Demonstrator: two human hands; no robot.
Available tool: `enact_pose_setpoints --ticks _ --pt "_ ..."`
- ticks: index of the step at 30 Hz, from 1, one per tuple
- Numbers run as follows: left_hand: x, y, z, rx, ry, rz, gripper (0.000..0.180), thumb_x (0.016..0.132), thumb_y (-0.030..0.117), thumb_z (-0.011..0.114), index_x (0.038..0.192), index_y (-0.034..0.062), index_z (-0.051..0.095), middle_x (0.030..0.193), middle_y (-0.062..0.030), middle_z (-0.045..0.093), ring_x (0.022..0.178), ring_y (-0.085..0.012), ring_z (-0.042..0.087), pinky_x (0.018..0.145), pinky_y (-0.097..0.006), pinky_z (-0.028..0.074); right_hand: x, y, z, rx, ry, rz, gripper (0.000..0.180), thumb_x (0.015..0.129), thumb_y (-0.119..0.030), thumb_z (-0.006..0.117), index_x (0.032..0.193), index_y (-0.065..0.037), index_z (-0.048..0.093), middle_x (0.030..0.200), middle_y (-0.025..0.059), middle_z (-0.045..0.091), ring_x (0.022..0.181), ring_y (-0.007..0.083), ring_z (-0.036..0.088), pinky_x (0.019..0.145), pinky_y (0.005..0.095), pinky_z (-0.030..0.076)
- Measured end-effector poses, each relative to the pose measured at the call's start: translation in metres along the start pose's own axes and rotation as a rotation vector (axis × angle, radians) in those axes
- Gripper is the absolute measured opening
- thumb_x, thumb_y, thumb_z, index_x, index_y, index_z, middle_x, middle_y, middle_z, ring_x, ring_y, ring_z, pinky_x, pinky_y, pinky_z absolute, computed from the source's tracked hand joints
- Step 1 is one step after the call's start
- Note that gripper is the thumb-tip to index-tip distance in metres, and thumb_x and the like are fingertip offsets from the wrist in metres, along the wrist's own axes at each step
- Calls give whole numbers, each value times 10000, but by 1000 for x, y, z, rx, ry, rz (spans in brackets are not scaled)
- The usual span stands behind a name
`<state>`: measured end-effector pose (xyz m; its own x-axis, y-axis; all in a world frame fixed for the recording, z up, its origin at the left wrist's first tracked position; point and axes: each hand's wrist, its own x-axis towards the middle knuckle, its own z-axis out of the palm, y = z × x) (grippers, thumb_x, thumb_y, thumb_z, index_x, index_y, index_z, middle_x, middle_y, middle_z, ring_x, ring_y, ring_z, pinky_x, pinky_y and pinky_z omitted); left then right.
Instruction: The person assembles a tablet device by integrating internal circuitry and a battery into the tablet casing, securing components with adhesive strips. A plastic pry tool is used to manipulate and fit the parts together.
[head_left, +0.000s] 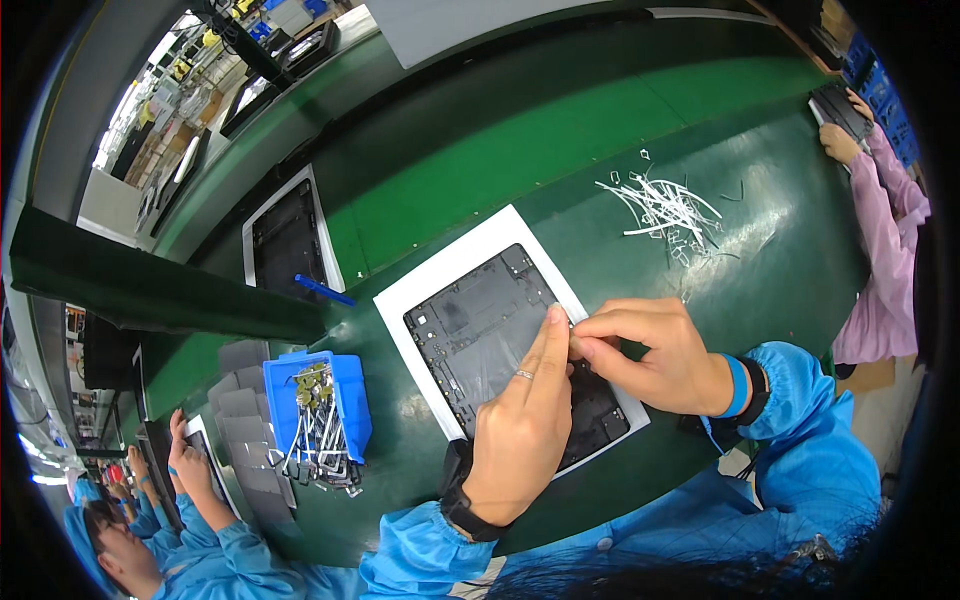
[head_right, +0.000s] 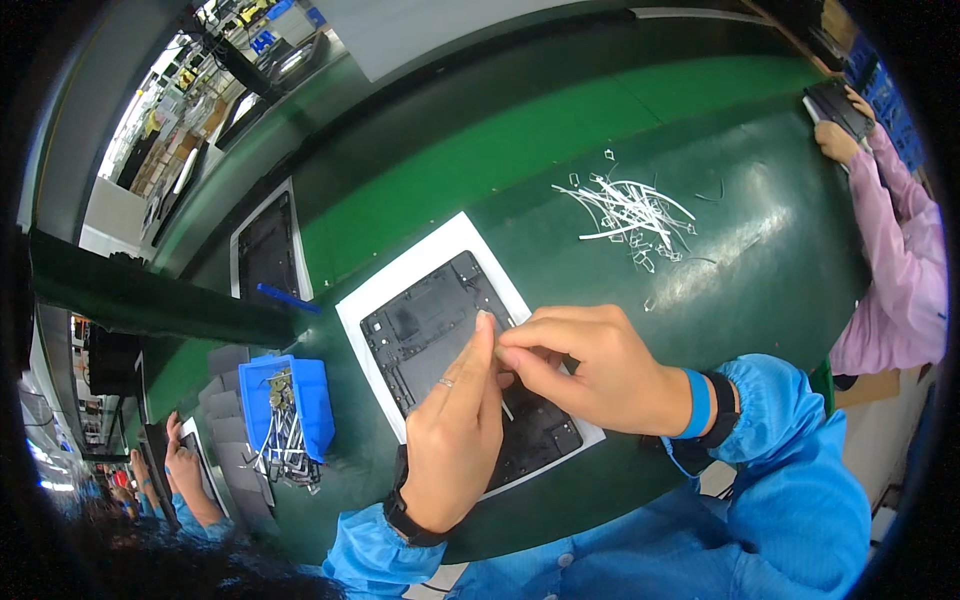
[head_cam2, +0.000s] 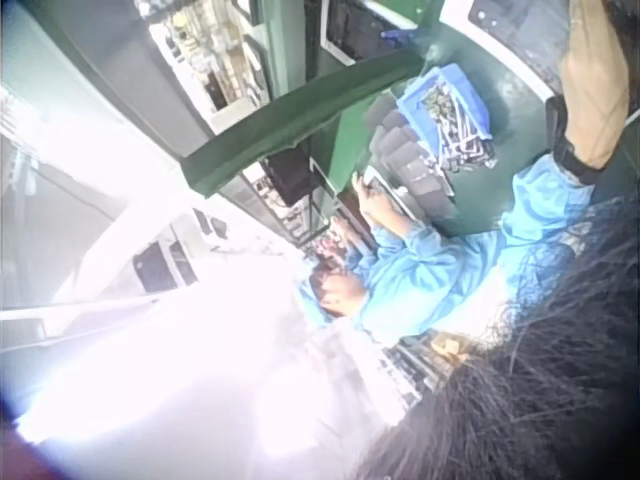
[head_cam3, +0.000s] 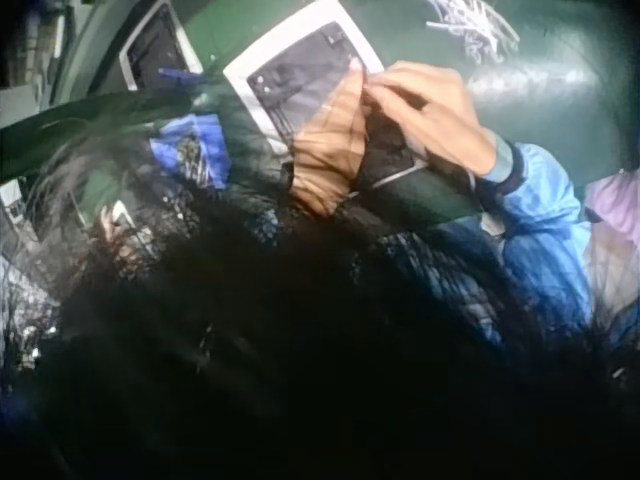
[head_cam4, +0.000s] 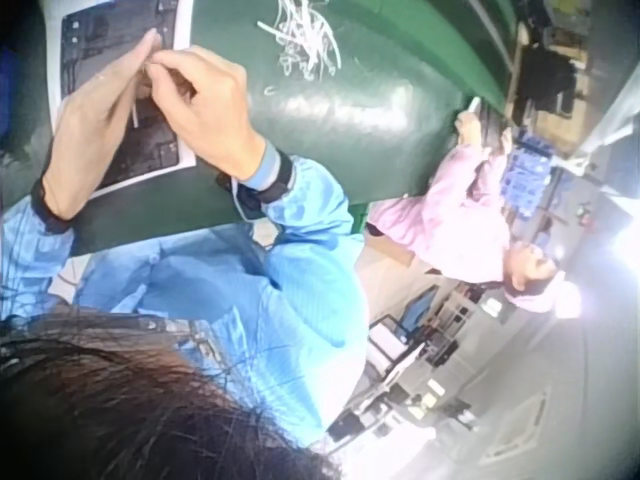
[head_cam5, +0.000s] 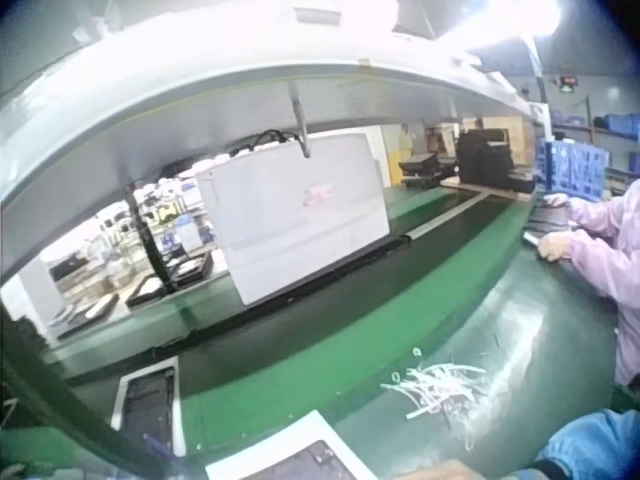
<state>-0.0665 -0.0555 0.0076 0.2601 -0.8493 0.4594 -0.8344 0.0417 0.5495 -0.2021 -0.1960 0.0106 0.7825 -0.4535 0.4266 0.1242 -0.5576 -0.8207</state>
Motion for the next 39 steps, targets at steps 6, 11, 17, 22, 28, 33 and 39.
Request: enact_pose_setpoints --ticks 6,11,17,22,28,33,39 --pt "3 0 7 -31 16 -8 530 913 -31 680 1436 -6 602 1227 -211 740 784 -280 767 637 -353 637 -2 3 0 32 12 63 127 917 26 701 1041 2 705 884 109 722 725 205 718 603 307 550" --pt "10 8 -14 -664 -124 -573 307 1016 63 682 1315 5 712 1115 -179 788 880 -194 783 794 -316 627 4 5 -10 -51 -107 -57 118 915 16 702 1025 -25 699 878 103 707 733 230 705 611 330 535" --pt "12 -3 -17 -805 -174 -525 331 1027 26 651 1356 21 691 1251 -204 742 994 -197 762 862 -327 603 6 -1 -10 71 -138 9 107 932 2 703 1039 -5 714 869 111 717 735 216 710 629 327 543" --pt "7 1 -10 -460 -118 -170 559 979 -91 622 1516 43 548 1374 -245 656 1094 -320 730 893 -374 602 5 -4 -11 45 -42 78 107 934 1 710 1031 45 721 853 131 721 713 203 712 653 302 556" --pt "4 13 -7 -268 -70 -132 569 956 -79 646 1507 11 539 1338 -271 644 1145 -434 676 943 -407 573 5 -3 -10 -7 -38 85 96 894 25 703 988 46 710 823 130 699 702 213 702 640 313 545" --pt "4 11 -4 -433 -42 -166 473 998 -58 619 1466 4 586 1344 -242 642 1113 -357 715 933 -375 588 6 -4 -10 -35 -48 79 80 889 37 686 969 38 691 832 120 689 704 209 687 650 313 544" --pt "6 4 -14 -912 -138 -566 396 1064 -36 543 1449 28 612 1354 -176 651 1121 -224 725 952 -322 617 5 -4 -10 50 -107 75 79 922 27 674 996 14 697 881 108 700 732 186 692 662 304 548"
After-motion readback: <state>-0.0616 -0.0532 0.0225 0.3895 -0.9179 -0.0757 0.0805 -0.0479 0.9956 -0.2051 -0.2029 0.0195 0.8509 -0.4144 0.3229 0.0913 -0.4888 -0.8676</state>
